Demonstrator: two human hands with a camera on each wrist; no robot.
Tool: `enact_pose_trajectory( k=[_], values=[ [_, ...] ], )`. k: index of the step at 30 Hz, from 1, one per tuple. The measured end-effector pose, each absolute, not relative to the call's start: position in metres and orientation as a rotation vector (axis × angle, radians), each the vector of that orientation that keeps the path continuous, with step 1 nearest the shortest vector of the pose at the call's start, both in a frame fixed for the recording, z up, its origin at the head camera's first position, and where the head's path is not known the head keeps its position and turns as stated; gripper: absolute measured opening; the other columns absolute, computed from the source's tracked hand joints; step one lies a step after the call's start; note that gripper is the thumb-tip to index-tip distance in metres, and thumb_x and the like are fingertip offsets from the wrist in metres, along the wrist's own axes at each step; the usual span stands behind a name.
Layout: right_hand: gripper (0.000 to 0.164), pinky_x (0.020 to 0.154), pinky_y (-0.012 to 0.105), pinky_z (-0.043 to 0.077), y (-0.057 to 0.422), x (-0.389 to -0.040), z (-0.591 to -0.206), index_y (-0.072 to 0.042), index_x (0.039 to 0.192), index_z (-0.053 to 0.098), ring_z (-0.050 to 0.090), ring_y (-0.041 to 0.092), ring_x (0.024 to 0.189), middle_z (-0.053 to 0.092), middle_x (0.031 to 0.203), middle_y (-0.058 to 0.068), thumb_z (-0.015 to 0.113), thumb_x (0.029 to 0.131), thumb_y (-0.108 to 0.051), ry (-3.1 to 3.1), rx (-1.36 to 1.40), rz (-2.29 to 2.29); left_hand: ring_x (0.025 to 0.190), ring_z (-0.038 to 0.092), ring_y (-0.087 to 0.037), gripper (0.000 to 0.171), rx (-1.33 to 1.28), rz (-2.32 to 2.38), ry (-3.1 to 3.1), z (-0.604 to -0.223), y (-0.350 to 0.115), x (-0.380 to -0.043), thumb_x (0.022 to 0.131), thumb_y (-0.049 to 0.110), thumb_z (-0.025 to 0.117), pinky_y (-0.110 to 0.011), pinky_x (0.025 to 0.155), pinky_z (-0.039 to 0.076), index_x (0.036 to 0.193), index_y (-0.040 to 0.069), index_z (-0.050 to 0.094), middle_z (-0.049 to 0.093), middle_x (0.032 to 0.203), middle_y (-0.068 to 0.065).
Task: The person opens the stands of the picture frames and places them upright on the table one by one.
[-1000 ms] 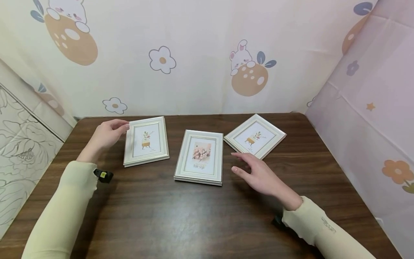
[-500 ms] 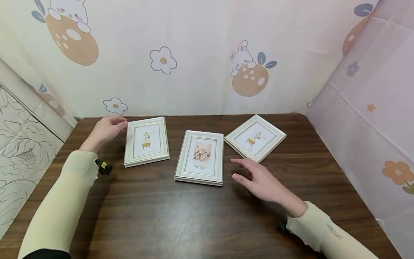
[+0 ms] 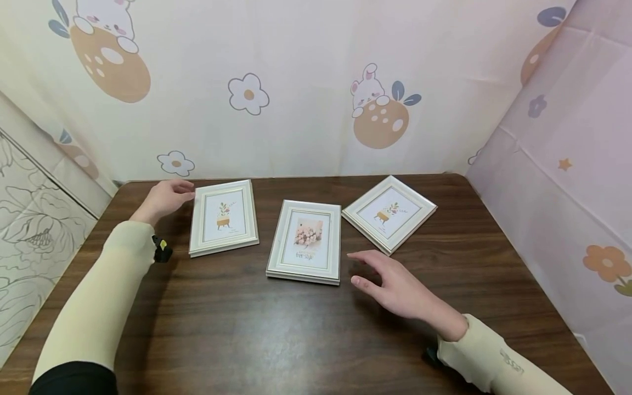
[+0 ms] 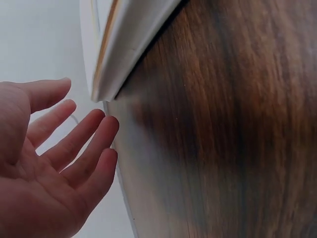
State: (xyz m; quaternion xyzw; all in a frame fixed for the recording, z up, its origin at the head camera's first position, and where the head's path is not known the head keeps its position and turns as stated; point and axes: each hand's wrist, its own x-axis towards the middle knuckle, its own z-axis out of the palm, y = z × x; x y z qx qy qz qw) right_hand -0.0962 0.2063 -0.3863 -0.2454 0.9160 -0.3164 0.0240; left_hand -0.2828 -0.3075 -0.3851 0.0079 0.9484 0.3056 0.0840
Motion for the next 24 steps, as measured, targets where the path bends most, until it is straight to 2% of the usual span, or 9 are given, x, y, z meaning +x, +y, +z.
enact_pose_trajectory(
  k=[3,7,12,18,24],
  values=[
    [0.045,0.103,0.046,0.044,0.207,-0.096,-0.387,-0.011,0.137,0.057,0.051,0.018,0.128,0.057,0.137,-0.002,0.067,0.097,-0.029,2.826,-0.758,-0.978,0.125,0.046,-0.047,0.050,0.018,0.903,2.812,-0.388,-0.307,-0.286,0.103,0.031,0.052,-0.060,0.098,0.042,0.144,0.002,0.046,0.050,0.138,-0.030],
    [0.044,0.103,0.046,0.044,0.208,-0.098,-0.389,-0.012,0.137,0.057,0.052,0.017,0.128,0.057,0.136,-0.002,0.066,0.097,-0.029,2.814,-0.763,-0.985,0.112,0.057,-0.042,0.053,-0.011,0.926,2.785,-0.392,-0.302,-0.290,0.103,0.029,0.054,-0.052,0.089,0.050,0.146,0.001,0.043,0.051,0.135,-0.031],
    [0.042,0.096,0.045,0.048,0.210,-0.102,-0.392,-0.011,0.136,0.058,0.056,0.019,0.121,0.059,0.135,-0.002,0.065,0.098,-0.027,2.793,-0.764,-1.023,0.110,0.057,-0.041,0.060,-0.062,0.964,2.718,-0.395,-0.294,-0.293,0.100,0.025,0.059,-0.041,0.078,0.058,0.149,-0.003,0.036,0.044,0.138,-0.034],
    [0.043,0.089,0.047,0.051,0.214,-0.113,-0.395,-0.008,0.137,0.057,0.061,0.024,0.112,0.062,0.130,0.005,0.062,0.100,-0.028,2.745,-0.718,-1.085,0.111,0.058,-0.041,0.070,-0.099,0.908,2.703,-0.395,-0.289,-0.297,0.098,0.028,0.062,-0.039,0.077,0.059,0.150,-0.005,0.030,0.041,0.140,-0.034],
    [0.042,0.093,0.049,0.050,0.224,-0.126,-0.394,-0.005,0.138,0.055,0.059,0.026,0.116,0.060,0.134,0.009,0.061,0.101,-0.025,2.761,-0.665,-1.120,0.106,0.061,-0.038,0.073,-0.146,0.913,2.697,-0.394,-0.286,-0.298,0.096,0.024,0.066,-0.038,0.078,0.058,0.150,-0.008,0.029,0.043,0.137,-0.035]
  ],
)
